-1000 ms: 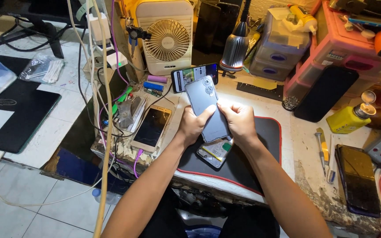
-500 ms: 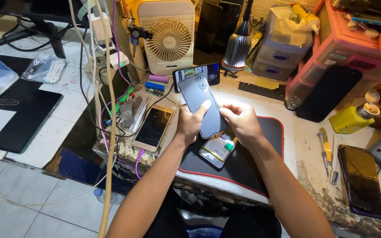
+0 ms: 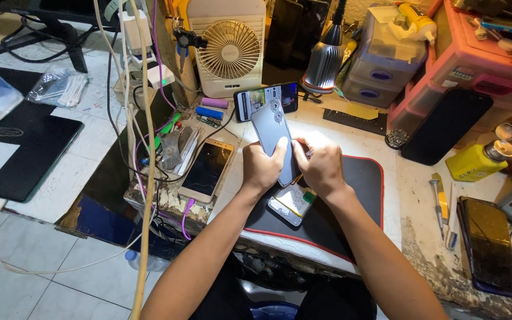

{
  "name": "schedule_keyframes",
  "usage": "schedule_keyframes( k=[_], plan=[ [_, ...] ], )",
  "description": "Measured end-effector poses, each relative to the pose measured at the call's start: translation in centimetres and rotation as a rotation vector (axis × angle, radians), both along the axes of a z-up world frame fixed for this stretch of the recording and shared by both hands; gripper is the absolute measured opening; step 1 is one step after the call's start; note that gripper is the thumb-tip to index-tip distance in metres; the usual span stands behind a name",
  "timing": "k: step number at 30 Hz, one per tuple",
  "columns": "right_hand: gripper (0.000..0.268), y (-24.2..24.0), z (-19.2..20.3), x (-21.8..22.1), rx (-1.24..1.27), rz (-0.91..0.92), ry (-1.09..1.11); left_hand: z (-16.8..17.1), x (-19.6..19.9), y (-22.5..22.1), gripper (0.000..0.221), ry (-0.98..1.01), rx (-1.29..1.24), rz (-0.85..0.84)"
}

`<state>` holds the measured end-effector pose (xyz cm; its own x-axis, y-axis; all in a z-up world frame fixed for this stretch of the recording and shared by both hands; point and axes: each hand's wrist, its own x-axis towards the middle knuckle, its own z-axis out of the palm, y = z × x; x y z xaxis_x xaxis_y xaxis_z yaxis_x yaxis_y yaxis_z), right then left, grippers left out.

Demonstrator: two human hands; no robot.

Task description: Closing the back casing of a mobile phone and adjusting internal components during a repair process.

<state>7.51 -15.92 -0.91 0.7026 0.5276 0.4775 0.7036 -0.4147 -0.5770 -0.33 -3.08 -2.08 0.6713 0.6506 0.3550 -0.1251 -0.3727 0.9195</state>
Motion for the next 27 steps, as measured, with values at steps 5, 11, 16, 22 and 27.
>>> schedule_keyframes(
  k=[5,11,16,22,27],
  plan=[
    [0.016,1.4,2.0,-1.0,-0.105,-0.009,-0.225,0.7,-0.2,0.2,0.019,-0.009,-0.011,0.019],
    [0.013,0.6,0.9,0.5,0.124,0.004,0.186,0.7,0.2,0.6,0.018,-0.034,-0.130,0.013],
    [0.012,0.2,0.5,0.5,0.113,-0.014,0.178,1.7,-0.1,0.5,0.024,-0.031,-0.023,0.002],
    [0.016,0.6,1.0,-0.2,-0.029,0.011,-0.102,1.6,-0.6,0.0,0.023,-0.023,0.126,-0.009],
    [0.011,1.6,-0.8,0.3,-0.108,-0.067,-0.564,1.2,-0.3,0.4,0.026,0.028,0.065,0.019]
  ],
)
